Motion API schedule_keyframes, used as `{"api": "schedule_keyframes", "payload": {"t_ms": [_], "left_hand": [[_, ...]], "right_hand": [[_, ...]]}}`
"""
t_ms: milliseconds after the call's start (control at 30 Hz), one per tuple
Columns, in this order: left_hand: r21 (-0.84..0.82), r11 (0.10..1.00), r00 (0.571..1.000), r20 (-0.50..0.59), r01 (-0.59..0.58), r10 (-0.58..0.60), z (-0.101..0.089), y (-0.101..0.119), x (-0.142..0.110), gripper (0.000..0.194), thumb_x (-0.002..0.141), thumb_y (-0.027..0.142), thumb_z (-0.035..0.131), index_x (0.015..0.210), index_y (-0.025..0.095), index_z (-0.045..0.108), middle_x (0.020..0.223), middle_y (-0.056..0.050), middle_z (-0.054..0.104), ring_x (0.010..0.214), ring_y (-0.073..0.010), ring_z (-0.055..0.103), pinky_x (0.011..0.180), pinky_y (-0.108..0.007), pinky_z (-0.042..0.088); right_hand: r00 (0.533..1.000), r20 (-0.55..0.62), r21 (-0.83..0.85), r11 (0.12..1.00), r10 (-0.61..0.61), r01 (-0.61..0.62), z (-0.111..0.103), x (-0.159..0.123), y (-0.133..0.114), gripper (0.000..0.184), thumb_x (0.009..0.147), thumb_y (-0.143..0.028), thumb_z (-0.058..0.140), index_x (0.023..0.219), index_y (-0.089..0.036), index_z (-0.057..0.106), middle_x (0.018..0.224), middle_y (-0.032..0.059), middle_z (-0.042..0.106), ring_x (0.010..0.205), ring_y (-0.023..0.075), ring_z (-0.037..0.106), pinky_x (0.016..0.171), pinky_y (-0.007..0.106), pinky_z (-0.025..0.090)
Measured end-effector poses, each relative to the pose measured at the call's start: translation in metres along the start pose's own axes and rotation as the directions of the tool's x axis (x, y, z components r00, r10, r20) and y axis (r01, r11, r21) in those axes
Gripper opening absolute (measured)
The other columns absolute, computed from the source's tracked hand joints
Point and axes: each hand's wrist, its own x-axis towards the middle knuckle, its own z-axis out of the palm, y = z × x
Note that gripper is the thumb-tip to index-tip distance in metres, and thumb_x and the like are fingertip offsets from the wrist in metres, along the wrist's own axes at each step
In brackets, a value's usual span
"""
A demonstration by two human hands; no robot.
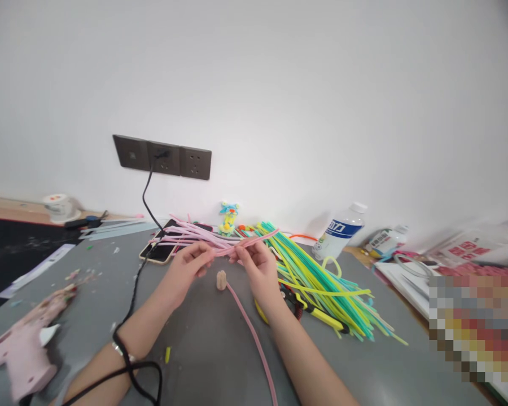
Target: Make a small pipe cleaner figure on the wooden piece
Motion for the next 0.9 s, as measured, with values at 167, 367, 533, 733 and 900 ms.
{"api": "schedule_keyframes", "payload": {"t_ms": [167,367,533,733,900], "left_hand": [[0.197,0.977,0.974,0.222,-0.082,0.037,0.004,0.007,-0.006,0.025,0.078,0.037,0.069,0.065,0.017,0.063,0.056,0.003,0.053,0.050,-0.0092,0.045,0.051,-0.021,0.035],[0.336,0.931,0.886,0.464,-0.146,-0.028,-0.004,0.011,-0.008,0.021,0.083,0.033,0.064,0.070,0.017,0.067,0.075,-0.005,0.068,0.072,-0.0180,0.061,0.071,-0.029,0.046],[0.359,0.929,0.907,0.414,-0.089,-0.072,-0.004,0.007,-0.006,0.023,0.081,0.038,0.066,0.074,0.017,0.071,0.066,-0.002,0.063,0.057,-0.0122,0.053,0.052,-0.022,0.039],[0.028,0.997,0.996,0.062,0.070,-0.071,0.004,0.001,-0.003,0.033,0.067,0.039,0.081,0.092,0.018,0.077,0.077,-0.004,0.069,0.066,-0.0130,0.059,0.051,-0.020,0.041],[-0.209,0.972,0.993,-0.037,0.104,-0.114,0.005,0.000,-0.001,0.032,0.060,0.039,0.087,0.077,0.015,0.074,0.067,0.000,0.062,0.059,-0.0086,0.056,0.047,-0.017,0.037]], "right_hand": [[0.999,0.014,-0.007,1.000,0.031,-0.031,-0.005,0.004,-0.002,0.024,0.083,-0.042,0.069,0.078,-0.020,0.059,0.067,-0.0018,0.060,0.062,0.0135,0.057,0.064,0.028,0.049],[0.973,0.197,-0.084,0.991,0.121,-0.106,-0.006,0.002,-0.007,0.027,0.086,-0.042,0.065,0.073,-0.020,0.057,0.066,-0.0019,0.056,0.062,0.0129,0.053,0.063,0.026,0.045],[0.984,0.118,-0.029,0.991,0.137,-0.134,-0.009,0.004,-0.001,0.025,0.084,-0.042,0.067,0.076,-0.020,0.058,0.064,-0.0024,0.058,0.061,0.0131,0.054,0.063,0.027,0.047],[0.995,-0.095,-0.057,0.998,0.024,-0.029,-0.015,0.008,-0.003,0.016,0.081,-0.034,0.070,0.078,-0.020,0.062,0.074,0.0008,0.064,0.071,0.0161,0.060,0.070,0.029,0.049],[0.997,0.040,-0.194,0.978,-0.071,0.078,-0.008,0.002,-0.006,0.007,0.085,-0.025,0.066,0.080,-0.021,0.062,0.077,0.0010,0.064,0.076,0.0171,0.060,0.071,0.030,0.046]]}}
